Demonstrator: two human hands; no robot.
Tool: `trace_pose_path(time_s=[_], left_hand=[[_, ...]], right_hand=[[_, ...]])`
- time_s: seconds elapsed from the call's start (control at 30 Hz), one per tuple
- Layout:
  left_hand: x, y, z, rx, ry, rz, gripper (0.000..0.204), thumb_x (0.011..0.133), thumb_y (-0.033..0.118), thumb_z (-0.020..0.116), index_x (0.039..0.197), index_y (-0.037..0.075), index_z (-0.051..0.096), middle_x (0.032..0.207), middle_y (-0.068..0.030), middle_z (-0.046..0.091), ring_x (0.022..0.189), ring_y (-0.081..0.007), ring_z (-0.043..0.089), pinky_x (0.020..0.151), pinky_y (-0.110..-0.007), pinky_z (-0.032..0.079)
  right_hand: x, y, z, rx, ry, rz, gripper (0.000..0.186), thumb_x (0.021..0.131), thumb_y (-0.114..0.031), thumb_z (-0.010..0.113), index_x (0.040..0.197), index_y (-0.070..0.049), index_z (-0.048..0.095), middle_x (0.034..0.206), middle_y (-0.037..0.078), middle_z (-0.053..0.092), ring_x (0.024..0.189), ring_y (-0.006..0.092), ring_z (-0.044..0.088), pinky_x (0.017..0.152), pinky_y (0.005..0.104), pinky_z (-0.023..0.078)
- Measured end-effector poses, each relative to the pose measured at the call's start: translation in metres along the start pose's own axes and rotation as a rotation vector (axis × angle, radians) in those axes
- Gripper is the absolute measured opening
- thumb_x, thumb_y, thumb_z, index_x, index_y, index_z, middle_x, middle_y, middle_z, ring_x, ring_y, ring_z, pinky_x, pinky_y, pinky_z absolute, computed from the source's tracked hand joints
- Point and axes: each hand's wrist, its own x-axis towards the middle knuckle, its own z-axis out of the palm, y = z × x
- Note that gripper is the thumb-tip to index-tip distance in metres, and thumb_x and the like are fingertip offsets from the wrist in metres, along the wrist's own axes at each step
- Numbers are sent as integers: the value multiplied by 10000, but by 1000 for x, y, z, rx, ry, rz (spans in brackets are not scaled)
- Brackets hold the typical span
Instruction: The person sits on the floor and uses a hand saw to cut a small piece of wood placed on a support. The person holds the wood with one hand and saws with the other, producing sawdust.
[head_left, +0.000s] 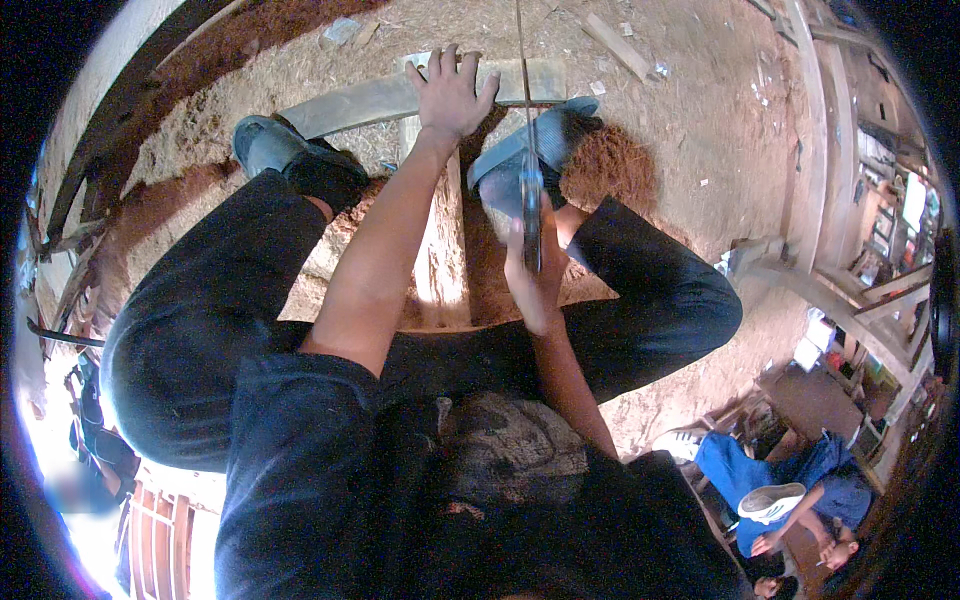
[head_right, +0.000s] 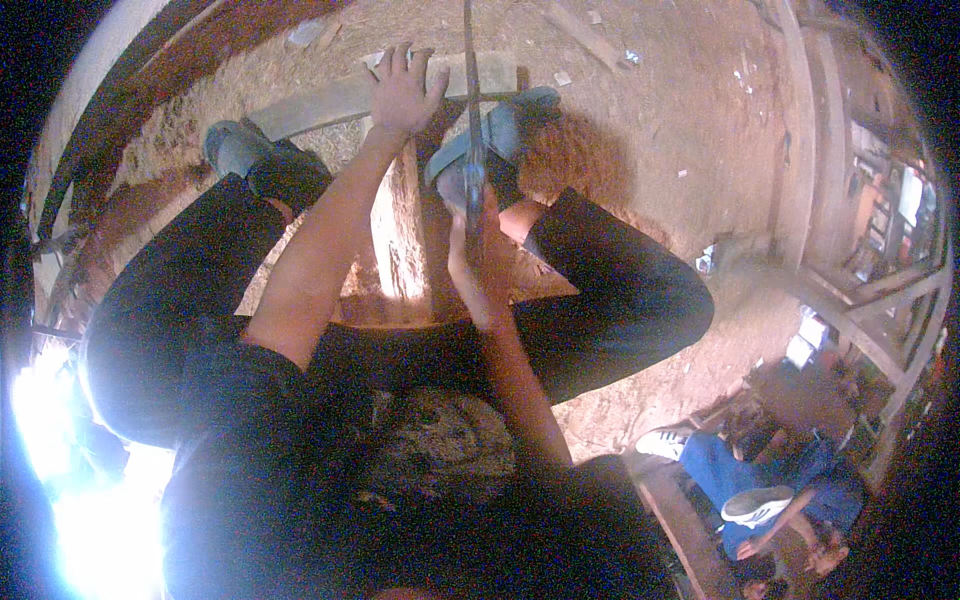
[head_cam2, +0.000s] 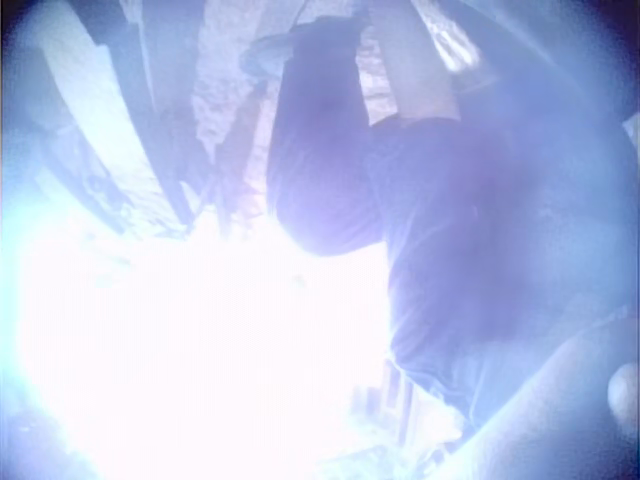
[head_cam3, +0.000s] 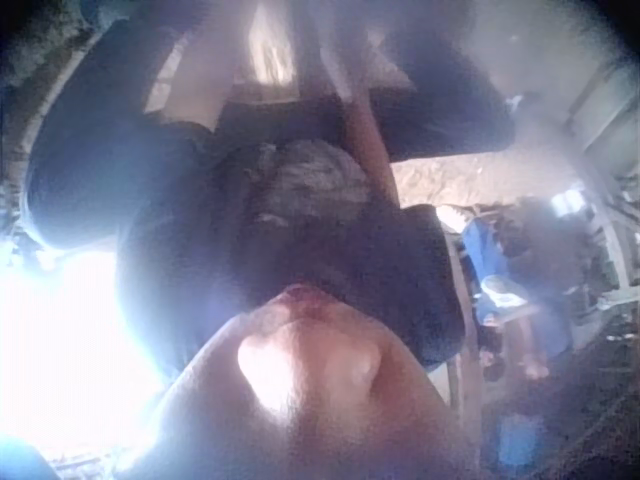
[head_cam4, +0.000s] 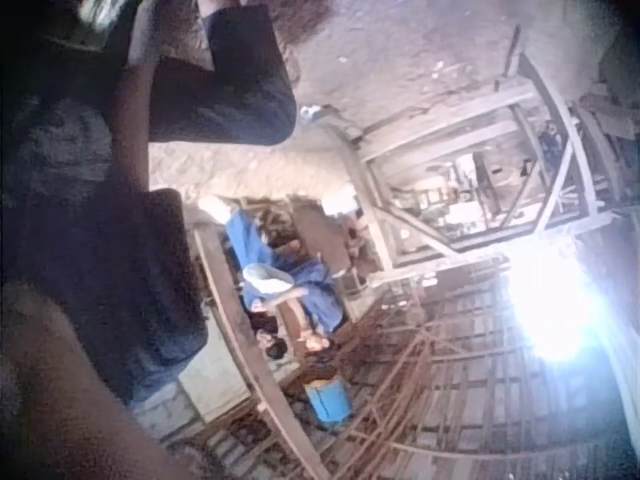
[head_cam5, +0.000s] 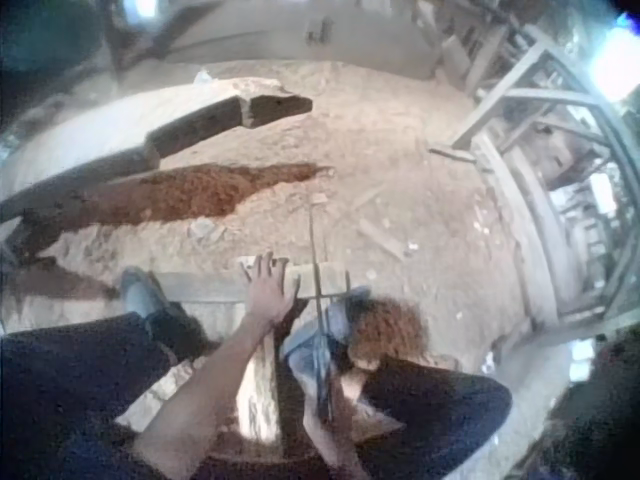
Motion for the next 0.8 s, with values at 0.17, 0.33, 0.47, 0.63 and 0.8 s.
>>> trace_pose_path(time_s=[0.17,0.33,0.47,0.63,0.8], left_hand=[[5,7,4,4,11,29,539,918,543,441,1261,145,562,1388,-171,474,1345,-354,366,1079,-703,117],[1,-5,-2,-37,-57,19,582,918,565,416,1241,102,557,1375,-176,480,1343,-348,366,1072,-708,108],[5,-3,-1,-37,-57,12,602,921,573,394,1213,69,549,1336,-183,497,1302,-354,398,1068,-707,112],[8,5,-4,-8,-117,9,597,922,564,399,1205,59,544,1256,-215,524,1231,-375,439,1059,-709,122],[9,2,-7,-49,-38,20,596,924,565,399,1210,63,546,1196,-215,544,1206,-382,448,1051,-711,126]], right_hand=[[35,21,20,25,168,-213,506,938,-124,582,1398,3,413,1150,248,632,986,348,666,834,399,522],[39,22,33,169,55,-9,500,940,-135,586,1404,-35,426,1025,200,683,838,292,703,707,360,548],[19,28,20,98,216,-278,491,946,-131,575,1389,16,423,1004,174,680,851,219,689,726,331,541],[96,-6,22,275,95,-54,453,958,-113,556,1372,30,442,1023,153,679,863,186,672,732,313,535],[35,27,30,286,230,-224,452,937,-159,604,1329,36,488,895,183,671,822,246,660,712,347,531]])
